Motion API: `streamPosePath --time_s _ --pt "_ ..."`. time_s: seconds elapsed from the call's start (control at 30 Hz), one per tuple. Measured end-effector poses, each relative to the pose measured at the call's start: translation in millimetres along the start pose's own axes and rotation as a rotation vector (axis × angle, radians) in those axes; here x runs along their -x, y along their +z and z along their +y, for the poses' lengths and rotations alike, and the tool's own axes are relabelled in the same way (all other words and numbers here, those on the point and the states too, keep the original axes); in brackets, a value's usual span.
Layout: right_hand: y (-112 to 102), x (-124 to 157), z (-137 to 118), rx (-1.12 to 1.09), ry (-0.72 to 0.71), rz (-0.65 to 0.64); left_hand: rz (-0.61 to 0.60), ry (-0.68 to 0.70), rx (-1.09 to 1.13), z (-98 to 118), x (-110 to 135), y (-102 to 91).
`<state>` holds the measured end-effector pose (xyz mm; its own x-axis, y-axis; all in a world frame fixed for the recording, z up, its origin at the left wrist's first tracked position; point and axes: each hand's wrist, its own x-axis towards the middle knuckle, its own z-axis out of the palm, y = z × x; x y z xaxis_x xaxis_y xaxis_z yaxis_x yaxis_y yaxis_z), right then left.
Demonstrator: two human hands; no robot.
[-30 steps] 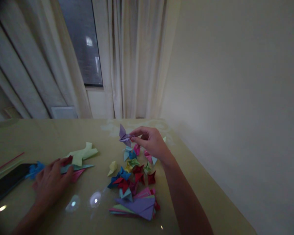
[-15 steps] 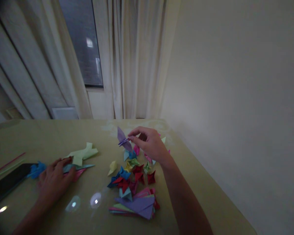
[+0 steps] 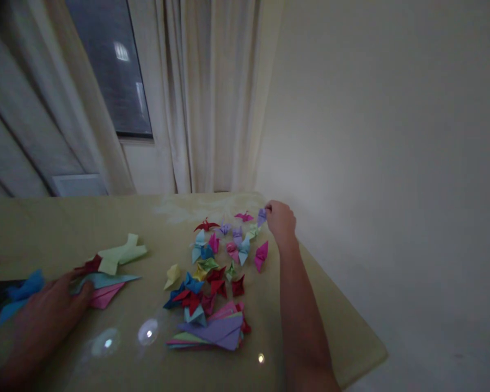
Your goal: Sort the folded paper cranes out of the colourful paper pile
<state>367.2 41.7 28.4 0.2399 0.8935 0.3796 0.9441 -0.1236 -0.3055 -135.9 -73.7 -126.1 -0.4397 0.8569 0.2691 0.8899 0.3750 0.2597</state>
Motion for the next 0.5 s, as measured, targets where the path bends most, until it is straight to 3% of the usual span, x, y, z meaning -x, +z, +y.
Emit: streamPosePath --time_s 0.17,0.27,0.5 --pt "22 -8 41 0.117 0.184 -0.108 0.025 0.005 -0.074 -1 -2 7.3" --pt "40 -9 50 0.117 0.187 -0.168 0.059 0.028 -0.050 -1 -2 13.0" --pt "72 -9 51 0.106 0.104 -0.280 -0.089 0.049 -0.027 1 -3 14.7"
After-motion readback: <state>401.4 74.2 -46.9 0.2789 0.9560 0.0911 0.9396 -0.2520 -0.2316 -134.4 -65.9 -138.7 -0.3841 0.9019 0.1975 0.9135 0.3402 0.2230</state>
